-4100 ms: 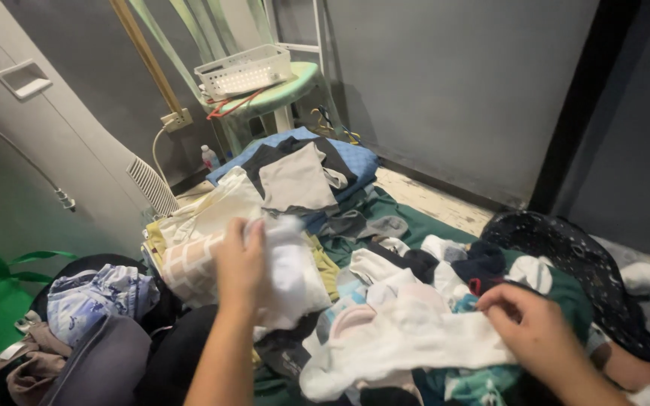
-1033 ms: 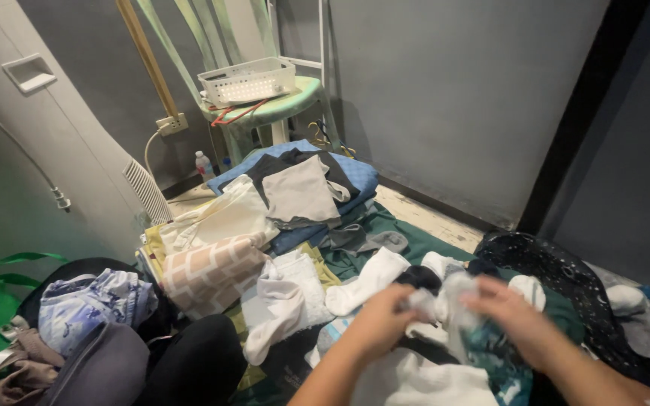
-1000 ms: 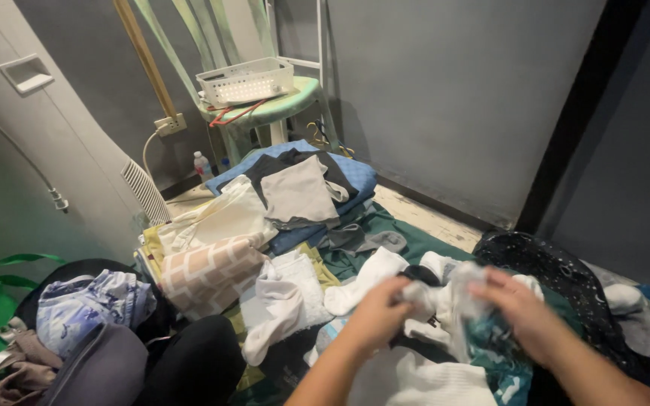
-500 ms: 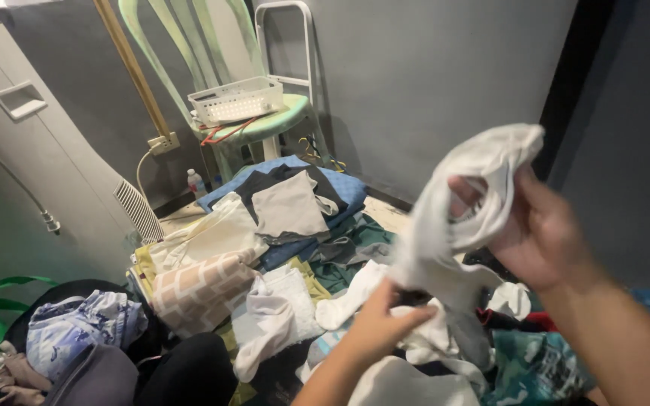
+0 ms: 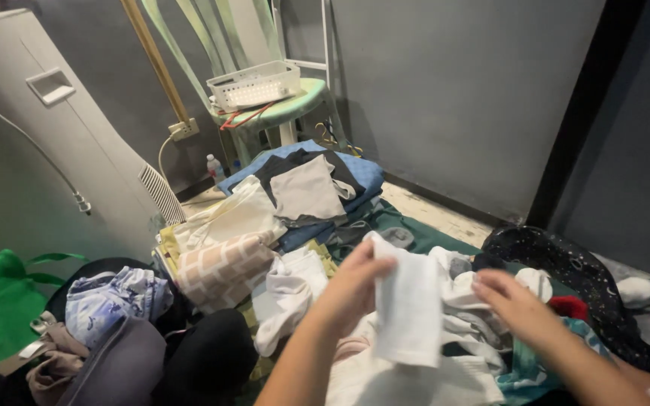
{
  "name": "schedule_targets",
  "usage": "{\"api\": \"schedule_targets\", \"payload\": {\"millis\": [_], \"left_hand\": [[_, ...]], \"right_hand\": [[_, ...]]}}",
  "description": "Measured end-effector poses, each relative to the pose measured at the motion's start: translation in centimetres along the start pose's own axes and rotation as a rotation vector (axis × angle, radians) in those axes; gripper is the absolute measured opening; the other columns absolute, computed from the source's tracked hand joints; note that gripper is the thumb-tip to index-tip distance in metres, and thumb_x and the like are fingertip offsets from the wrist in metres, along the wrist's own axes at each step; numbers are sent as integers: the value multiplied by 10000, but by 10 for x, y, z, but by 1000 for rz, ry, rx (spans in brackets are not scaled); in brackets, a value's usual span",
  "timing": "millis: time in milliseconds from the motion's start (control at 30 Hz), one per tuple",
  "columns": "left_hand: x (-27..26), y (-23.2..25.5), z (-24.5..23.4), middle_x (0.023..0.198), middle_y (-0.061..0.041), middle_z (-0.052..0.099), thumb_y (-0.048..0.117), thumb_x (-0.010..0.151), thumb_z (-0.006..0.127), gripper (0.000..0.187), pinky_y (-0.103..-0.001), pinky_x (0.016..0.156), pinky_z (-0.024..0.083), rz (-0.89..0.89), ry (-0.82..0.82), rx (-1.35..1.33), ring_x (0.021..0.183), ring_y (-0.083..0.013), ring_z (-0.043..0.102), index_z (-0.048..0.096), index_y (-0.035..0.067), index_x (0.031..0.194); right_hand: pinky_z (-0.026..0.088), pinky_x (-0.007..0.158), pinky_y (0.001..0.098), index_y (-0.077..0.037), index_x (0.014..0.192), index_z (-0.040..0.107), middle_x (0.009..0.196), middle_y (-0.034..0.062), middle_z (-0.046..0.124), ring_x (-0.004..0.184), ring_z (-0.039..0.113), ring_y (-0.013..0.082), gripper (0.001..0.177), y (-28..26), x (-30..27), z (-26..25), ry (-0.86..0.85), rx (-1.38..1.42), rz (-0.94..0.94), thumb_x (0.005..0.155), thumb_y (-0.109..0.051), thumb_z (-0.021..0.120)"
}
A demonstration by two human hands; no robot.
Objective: Folding various items of laundry including socks and shirts while sitting on the floor.
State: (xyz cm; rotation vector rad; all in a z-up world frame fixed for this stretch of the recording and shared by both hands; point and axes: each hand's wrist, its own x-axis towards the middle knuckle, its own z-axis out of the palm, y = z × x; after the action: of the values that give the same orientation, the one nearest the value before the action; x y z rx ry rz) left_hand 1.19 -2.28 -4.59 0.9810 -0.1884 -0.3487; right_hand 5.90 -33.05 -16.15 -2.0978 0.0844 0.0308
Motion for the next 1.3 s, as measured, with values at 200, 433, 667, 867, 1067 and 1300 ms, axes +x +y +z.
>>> {"api": "schedule_targets", "payload": {"millis": [200,433,667,867,1067,1300], "left_hand": [[2,-37,27,1326,-118,604,-33,849,601,661,-385,947,559,112,-84,18,1157,-225,660,360,112,1448],[-11,-11,44,1318,-164,552,-37,775,695,879,-474,936,573,289,173,-365,1125,-291,655,227,199,1481],[-30,22,-32,1242,-174,606,-31,771,726,972,-435,865,598,638,497,-209,1017,-273,671,283,226,1596],[-73,47,-28,1242,-185,615,-126,710,538,1071,-380,764,570,523,441,-88,952,-246,650,172,336,1604],[-83,41,-78,1137,-151,666,-155,777,521,954,-380,847,565,473,-1,-77,1006,-253,672,230,201,1612],[-83,12,-140,931,-120,754,-59,731,586,562,-326,902,549,-172,-182,700,958,-214,715,689,0,1281]], "right_hand": [[514,951,339,-5,1320,614,1189,150,792,1100,713,253,629,-85,-105,17,-261,816,216,940,-498,522],[592,768,382,38,1243,653,1031,157,761,886,721,246,455,-83,-105,7,-225,900,210,865,-212,692],[526,638,365,-19,1235,666,988,114,735,817,657,192,427,-76,-103,-1,-132,816,280,893,-275,660],[408,463,283,-48,1280,662,801,57,638,528,511,138,431,-6,-83,0,-273,772,188,964,-335,721],[499,543,342,-81,1219,692,881,147,688,624,639,224,322,-19,-99,-19,-130,644,201,927,-210,647],[647,824,396,9,1174,712,1382,91,659,1018,674,280,390,49,-79,-21,-610,523,-110,788,-29,665]]}}
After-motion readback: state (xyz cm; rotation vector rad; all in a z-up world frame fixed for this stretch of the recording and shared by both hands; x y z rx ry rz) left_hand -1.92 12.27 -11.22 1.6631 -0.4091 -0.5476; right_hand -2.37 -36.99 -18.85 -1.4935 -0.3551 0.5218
